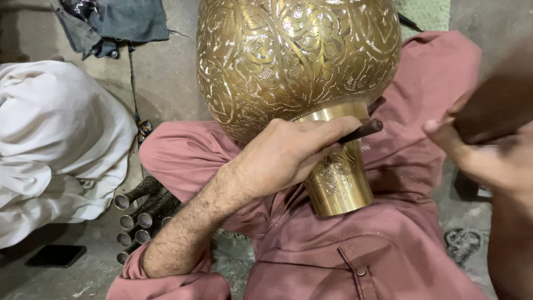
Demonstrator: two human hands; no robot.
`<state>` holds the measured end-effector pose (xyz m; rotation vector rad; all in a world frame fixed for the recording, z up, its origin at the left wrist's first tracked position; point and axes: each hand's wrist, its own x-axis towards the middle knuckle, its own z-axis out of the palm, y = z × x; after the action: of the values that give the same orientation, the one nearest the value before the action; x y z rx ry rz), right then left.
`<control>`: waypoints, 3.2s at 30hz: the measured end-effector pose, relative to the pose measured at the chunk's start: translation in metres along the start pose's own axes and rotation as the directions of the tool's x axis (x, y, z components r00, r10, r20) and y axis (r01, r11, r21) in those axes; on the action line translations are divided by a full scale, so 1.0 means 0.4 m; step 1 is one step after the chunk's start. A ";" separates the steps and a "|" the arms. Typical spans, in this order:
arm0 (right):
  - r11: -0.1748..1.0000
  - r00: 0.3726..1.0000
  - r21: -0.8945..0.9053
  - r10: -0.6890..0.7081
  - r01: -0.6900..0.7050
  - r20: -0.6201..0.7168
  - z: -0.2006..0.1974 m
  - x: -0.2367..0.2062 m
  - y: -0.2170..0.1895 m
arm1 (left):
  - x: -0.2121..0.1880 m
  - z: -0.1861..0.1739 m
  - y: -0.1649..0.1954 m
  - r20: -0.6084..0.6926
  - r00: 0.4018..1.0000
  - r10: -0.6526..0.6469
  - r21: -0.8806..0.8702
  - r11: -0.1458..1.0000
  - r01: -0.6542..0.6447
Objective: The person sits cross-legged on the floor with a large engraved brass vase on their lap, holding a chisel against the vase's neck and striking it with a wooden mallet to carve decorative patterns, repositioning the chisel around the surface as they work.
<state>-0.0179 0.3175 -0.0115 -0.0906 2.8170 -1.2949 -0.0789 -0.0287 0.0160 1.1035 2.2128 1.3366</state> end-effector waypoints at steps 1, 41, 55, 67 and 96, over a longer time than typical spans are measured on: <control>0.991 0.997 -0.113 -0.075 0.074 -0.011 0.001 -0.009 0.001 | 0.006 -0.002 -0.001 -0.003 1.000 0.020 0.009 1.000 -0.020; 0.890 0.910 -0.424 -0.306 0.168 -0.281 0.068 -0.208 0.052 | 0.091 -0.061 -0.023 0.433 0.875 0.217 -0.013 0.972 -0.235; 0.935 0.991 -0.335 0.082 -0.115 -0.109 0.100 -0.177 0.087 | 0.050 -0.043 -0.013 0.238 0.971 0.031 -0.053 0.998 -0.019; 0.958 0.989 -0.248 -0.150 0.145 -0.002 -0.029 0.019 -0.007 | 0.022 -0.044 0.011 0.070 0.998 0.007 -0.039 0.999 -0.004; 0.997 0.994 -0.063 -0.055 0.049 -0.094 -0.033 -0.016 -0.029 | 0.028 -0.050 -0.007 0.159 0.983 0.090 -0.073 0.994 -0.079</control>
<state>-0.0118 0.3204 0.0060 -0.1076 2.9547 -1.2567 -0.0996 -0.0329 0.0247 1.2476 2.0117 1.2952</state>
